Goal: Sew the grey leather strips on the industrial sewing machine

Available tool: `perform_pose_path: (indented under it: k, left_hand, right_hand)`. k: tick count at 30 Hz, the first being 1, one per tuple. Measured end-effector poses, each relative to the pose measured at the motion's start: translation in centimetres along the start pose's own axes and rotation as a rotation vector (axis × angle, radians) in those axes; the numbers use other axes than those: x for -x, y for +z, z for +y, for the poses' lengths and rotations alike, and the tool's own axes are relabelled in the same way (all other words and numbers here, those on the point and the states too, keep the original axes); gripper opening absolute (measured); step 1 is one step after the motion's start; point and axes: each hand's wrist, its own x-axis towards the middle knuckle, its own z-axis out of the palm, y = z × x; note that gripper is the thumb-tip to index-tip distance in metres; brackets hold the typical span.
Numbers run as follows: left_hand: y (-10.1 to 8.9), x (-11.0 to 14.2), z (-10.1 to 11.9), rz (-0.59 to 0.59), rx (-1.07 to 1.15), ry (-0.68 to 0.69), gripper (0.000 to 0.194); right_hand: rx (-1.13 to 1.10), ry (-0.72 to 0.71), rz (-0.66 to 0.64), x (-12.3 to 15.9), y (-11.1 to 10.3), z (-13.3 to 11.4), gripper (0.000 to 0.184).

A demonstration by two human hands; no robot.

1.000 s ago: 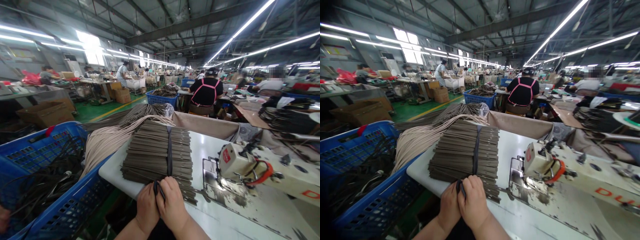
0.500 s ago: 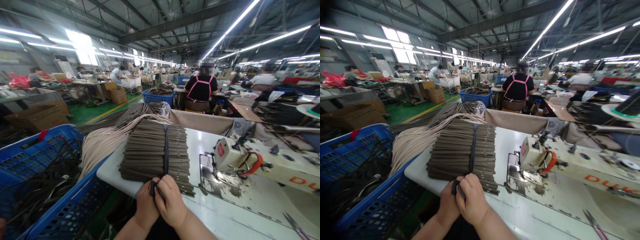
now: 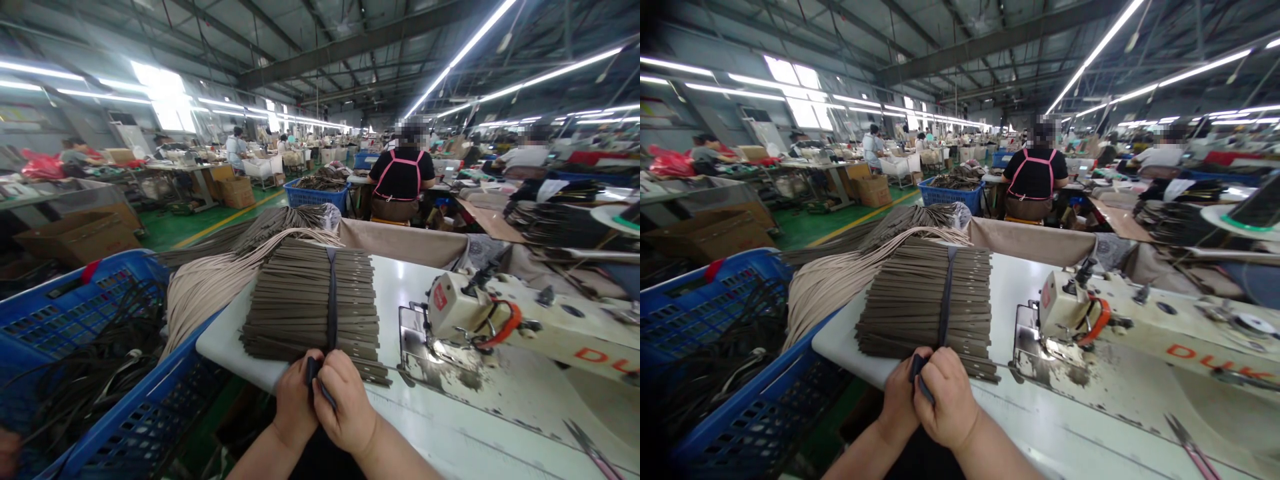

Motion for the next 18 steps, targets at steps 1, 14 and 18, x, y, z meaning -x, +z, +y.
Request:
perform_pose_path:
  k: [1, 14, 18]
  left_hand:
    - [0.0, -0.2, 0.0, -0.007, 0.006, 0.003, 0.017]
    - [2.0, -0.9, -0.2, 0.192, -0.029, 0.064, 0.013]
    - [2.7, -1.0, -0.7, 0.163, -0.063, 0.022, 0.005]
  right_hand:
    - [0.007, -0.010, -0.008, 0.1, 0.0, 0.0, 0.015]
    - [0.120, -0.149, -0.067, 0.9, 1.2, 2.6, 0.014]
    - [0.099, -0.180, -0.097, 1.1, 1.7, 4.1, 0.007]
